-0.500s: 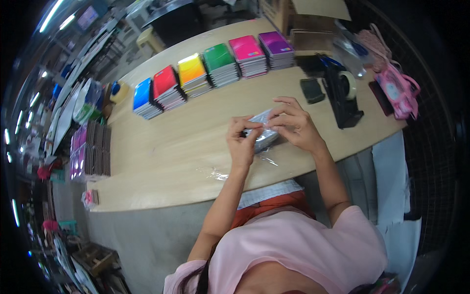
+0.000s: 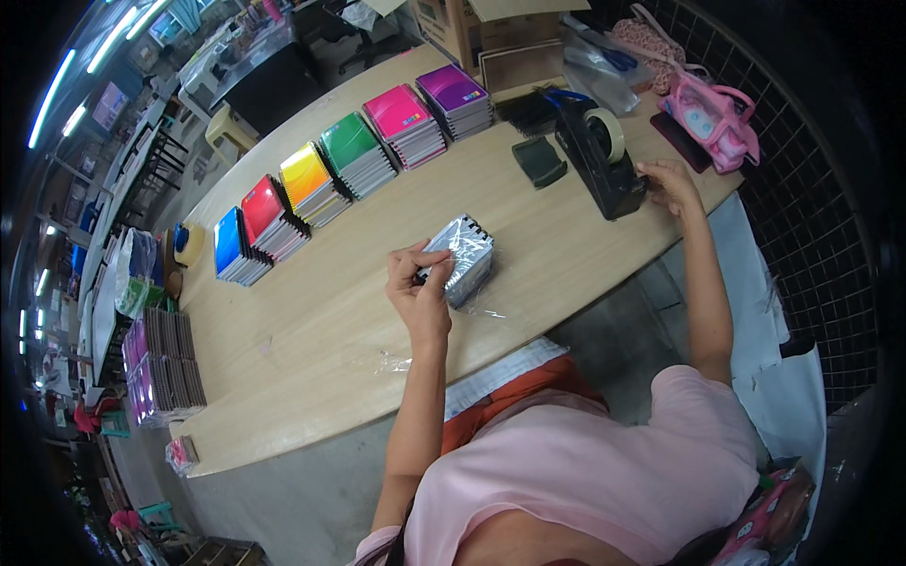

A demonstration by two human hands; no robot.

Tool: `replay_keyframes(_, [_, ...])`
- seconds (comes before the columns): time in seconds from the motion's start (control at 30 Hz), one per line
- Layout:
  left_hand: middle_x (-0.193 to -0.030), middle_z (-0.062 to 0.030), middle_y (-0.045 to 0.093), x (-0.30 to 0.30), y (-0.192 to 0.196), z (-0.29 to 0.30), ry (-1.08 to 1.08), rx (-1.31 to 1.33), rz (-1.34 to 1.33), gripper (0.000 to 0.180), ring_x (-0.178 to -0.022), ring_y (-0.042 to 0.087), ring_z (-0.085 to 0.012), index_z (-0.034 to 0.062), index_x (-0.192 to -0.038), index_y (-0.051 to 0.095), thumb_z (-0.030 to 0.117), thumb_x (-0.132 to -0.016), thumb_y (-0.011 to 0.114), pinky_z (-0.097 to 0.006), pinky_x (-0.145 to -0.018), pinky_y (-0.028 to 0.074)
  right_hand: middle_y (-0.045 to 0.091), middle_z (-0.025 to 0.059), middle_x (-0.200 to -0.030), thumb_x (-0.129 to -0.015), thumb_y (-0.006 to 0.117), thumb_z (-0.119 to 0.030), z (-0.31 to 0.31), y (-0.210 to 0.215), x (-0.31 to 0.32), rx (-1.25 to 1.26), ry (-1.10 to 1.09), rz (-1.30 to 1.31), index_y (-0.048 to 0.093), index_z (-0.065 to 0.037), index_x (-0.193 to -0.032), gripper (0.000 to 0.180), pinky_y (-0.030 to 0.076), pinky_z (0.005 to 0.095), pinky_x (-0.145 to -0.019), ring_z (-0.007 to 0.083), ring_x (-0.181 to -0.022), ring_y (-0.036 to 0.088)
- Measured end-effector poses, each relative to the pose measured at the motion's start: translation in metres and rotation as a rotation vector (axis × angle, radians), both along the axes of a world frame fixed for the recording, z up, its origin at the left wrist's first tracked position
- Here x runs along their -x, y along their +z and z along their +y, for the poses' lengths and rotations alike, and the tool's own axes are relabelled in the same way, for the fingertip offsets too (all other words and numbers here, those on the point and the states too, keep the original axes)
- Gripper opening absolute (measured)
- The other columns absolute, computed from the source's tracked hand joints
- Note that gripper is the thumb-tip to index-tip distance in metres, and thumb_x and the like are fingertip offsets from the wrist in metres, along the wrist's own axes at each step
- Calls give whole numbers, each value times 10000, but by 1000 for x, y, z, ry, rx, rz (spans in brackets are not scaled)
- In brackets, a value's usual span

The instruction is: The person wraps stacks of small notebooks in plastic film, using tape to secure the packaging.

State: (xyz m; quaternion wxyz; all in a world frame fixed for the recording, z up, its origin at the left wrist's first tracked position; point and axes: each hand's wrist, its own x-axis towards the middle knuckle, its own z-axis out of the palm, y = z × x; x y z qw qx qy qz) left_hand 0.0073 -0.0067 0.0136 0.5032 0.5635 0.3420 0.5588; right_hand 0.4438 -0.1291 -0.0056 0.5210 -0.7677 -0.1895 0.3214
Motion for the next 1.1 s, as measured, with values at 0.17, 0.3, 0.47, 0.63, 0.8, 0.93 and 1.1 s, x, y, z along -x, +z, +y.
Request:
replay_keyframes(0.17, [-920, -78, 564, -1, -4, 1, -3, 6, -13, 109, -1080, 573, -259, 27, -779, 728, -58, -711, 719, -360, -909, 440, 645, -12, -799, -809, 767, -284, 3, 5, 21, -81, 32, 64, 708, -107, -868, 196, 422, 309, -632, 111, -710, 572])
replay_keyframes(0.3, [-920, -83, 564, 3, -5, 3, 11, 2, 1, 110, -1075, 574, -264, 27, -774, 725, -61, -710, 711, -366, -914, 440, 662, 0, -848, -846, 727, -248, -1, 39, 62, -179, -81, -188, 699, -96, -859, 155, 471, 347, -697, 123, -760, 595])
replay_keyframes(0.47, [-910, -85, 563, -1, -6, 2, 18, -15, -5, 111, -1084, 574, -274, 27, -772, 723, -59, -705, 707, -373, -918, 439, 647, 8, -839, -878, 709, -262, -38, -2, 70, -147, -148, 72, 676, -104, -900, 163, 500, 389, -783, 137, -796, 597])
replay_keyframes(0.63, [-896, -85, 560, 2, -6, 2, 33, -34, -15, 111, -1075, 567, -272, 29, -772, 723, -56, -702, 707, -372, -915, 434, 620, 16, -797, -921, 672, -230, -21, -57, 100, -455, -208, 853, 653, -98, -954, 137, 520, 356, -650, 134, -687, 583])
replay_keyframes(0.8, [-909, -85, 553, -3, -5, -1, 27, -37, 0, 108, -1065, 555, -265, 37, -764, 721, -52, -705, 705, -368, -917, 431, 601, 40, -739, -905, 666, -88, 17, -5, 213, -563, 182, 421, 603, -4, -1170, 285, 457, 231, -503, 97, -553, 536])
replay_keyframes(0.93, [-911, -79, 567, 0, -4, -2, 37, -60, 20, 110, -1096, 554, -256, 35, -772, 714, -51, -705, 701, -367, -917, 426, 581, 32, -661, -890, 662, -22, 44, 69, 287, -626, 377, 285, 444, 26, -1388, 546, 401, 204, -453, 67, -505, 508])
replay_keyframes(1.1, [-891, -84, 547, -4, -5, -2, 32, -95, 8, 69, -1060, 551, -266, 36, -744, 706, -24, -713, 721, -369, -916, 435, 565, 14, -578, -836, 698, 10, 57, 69, 312, -467, 357, 85, 281, 13, -1490, 775, 405, 209, -462, 63, -480, 502])
